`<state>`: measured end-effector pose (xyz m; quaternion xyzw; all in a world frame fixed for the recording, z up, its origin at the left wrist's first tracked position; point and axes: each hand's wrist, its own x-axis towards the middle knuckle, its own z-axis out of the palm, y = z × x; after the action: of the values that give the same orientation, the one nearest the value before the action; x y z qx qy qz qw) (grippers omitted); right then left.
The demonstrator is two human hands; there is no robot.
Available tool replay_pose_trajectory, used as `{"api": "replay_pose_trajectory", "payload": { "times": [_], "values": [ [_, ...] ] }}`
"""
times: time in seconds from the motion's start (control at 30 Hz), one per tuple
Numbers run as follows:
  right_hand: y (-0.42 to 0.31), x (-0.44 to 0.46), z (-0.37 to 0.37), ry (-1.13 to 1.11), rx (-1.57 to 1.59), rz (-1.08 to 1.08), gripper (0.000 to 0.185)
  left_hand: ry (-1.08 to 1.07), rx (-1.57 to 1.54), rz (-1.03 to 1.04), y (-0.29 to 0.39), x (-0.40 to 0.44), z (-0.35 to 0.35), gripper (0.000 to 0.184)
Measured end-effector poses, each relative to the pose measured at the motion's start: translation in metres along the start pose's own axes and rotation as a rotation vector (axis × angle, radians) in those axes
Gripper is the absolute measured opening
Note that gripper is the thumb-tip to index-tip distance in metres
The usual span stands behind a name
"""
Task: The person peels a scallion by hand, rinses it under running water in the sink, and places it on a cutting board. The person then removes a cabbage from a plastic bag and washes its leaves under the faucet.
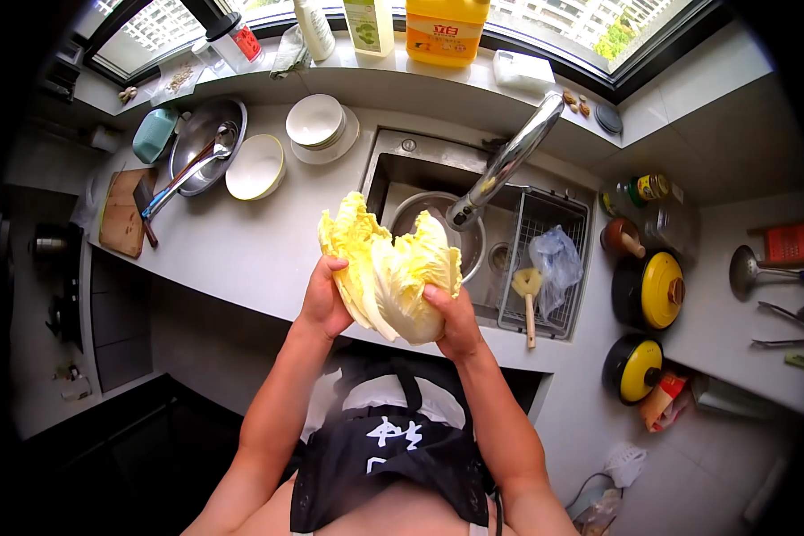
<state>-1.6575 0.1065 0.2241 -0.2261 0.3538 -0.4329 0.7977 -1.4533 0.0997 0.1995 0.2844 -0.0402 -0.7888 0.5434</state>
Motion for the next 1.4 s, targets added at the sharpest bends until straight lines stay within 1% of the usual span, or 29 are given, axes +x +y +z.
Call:
{"api": "replay_pose_trajectory", "payload": {
  "times": [0.03,0.07,0.1,0.17,0.2,0.23,0.33,0.4,0.43,0.47,0.53,0.57,0.6,0.63,0.73,0.8,0.93,1.0,1.03,1.1,1.13,1.2,1.23,1.3,1.33,1.37,1.4],
  "values": [
    [-0.002,0.0,-0.001,-0.067,-0.065,0.05,0.069,-0.021,-0.032,-0.005,-0.002,0.0,0.002,0.066],
    [-0.001,0.002,0.001,-0.062,-0.153,0.1,0.069,-0.008,-0.034,0.03,-0.006,0.002,0.005,0.06],
    [0.0,0.003,0.001,-0.063,-0.156,0.093,0.069,-0.015,-0.033,0.031,-0.011,0.007,0.004,0.06],
    [0.008,0.002,0.0,-0.141,-0.123,0.162,0.071,0.035,0.065,0.044,-0.021,0.012,0.003,0.054],
    [0.009,0.0,-0.001,-0.142,-0.082,0.173,0.072,0.069,0.106,0.096,-0.027,0.012,0.002,0.049],
    [0.011,0.0,-0.003,-0.142,-0.082,0.174,0.072,0.069,0.105,0.096,-0.027,0.011,0.01,0.049],
    [0.013,-0.002,-0.01,-0.168,-0.044,0.219,0.072,0.185,0.199,0.103,-0.023,0.003,0.036,0.047],
    [0.014,-0.005,-0.014,-0.183,-0.017,0.235,0.072,0.16,0.216,0.083,-0.025,0.007,0.034,0.048],
    [0.016,-0.005,-0.019,-0.179,-0.015,0.236,0.072,0.138,0.23,0.061,-0.027,0.008,0.032,0.048],
    [0.021,-0.004,-0.028,-0.165,0.075,0.257,0.072,0.117,0.283,0.05,-0.028,0.009,0.032,0.051],
    [0.031,0.0,-0.037,-0.126,0.239,0.26,0.071,0.146,0.247,0.021,-0.031,0.014,0.024,0.053],
    [0.034,0.001,-0.041,-0.122,0.241,0.26,0.071,0.175,0.21,-0.007,-0.033,0.016,0.021,0.055],
    [0.037,0.002,-0.044,-0.085,0.303,0.244,0.07,0.137,0.222,-0.08,-0.032,0.015,0.016,0.058],
    [0.039,0.004,-0.045,-0.052,0.367,0.227,0.069,0.138,0.225,-0.084,-0.031,0.015,0.017,0.058],
    [0.049,0.011,-0.045,-0.011,0.335,0.191,0.065,0.125,0.292,-0.07,-0.033,0.015,0.023,0.058],
    [0.055,0.015,-0.046,0.011,0.308,0.165,0.064,0.183,0.464,-0.016,-0.033,0.014,0.032,0.058],
    [0.061,0.019,-0.047,0.052,0.406,0.159,0.064,0.228,0.483,-0.06,-0.03,0.017,0.027,0.056],
    [0.062,0.018,-0.049,0.058,0.453,0.161,0.064,0.095,0.342,-0.131,-0.031,0.021,0.003,0.057],
    [0.063,0.017,-0.049,0.059,0.474,0.148,0.065,0.095,0.346,-0.137,-0.025,0.018,0.004,0.057],
    [0.065,0.015,-0.05,0.064,0.497,0.136,0.066,-0.048,0.255,-0.222,-0.013,0.01,0.016,0.057],
    [0.066,0.015,-0.05,0.06,0.518,0.116,0.066,-0.05,0.258,-0.226,-0.014,0.007,0.021,0.057],
    [0.065,0.015,-0.051,0.058,0.538,0.094,0.066,0.119,0.624,-0.068,-0.02,-0.001,0.028,0.059],
    [0.063,0.016,-0.049,0.035,0.539,0.08,0.064,0.118,0.625,-0.071,-0.024,0.0,0.022,0.059],
    [0.06,0.016,-0.041,0.016,0.543,0.067,0.063,0.282,0.828,0.126,-0.033,0.001,0.005,0.058],
    [0.058,0.018,-0.037,0.02,0.536,0.092,0.061,0.264,0.709,0.113,-0.027,0.0,0.013,0.057],
    [0.053,0.018,-0.029,0.026,0.53,0.116,0.06,0.258,0.711,0.106,-0.023,-0.003,0.02,0.057],
    [0.048,0.017,-0.021,0.057,0.455,0.119,0.059,0.265,0.623,0.133,-0.021,-0.007,0.026,0.055]
  ]
}}
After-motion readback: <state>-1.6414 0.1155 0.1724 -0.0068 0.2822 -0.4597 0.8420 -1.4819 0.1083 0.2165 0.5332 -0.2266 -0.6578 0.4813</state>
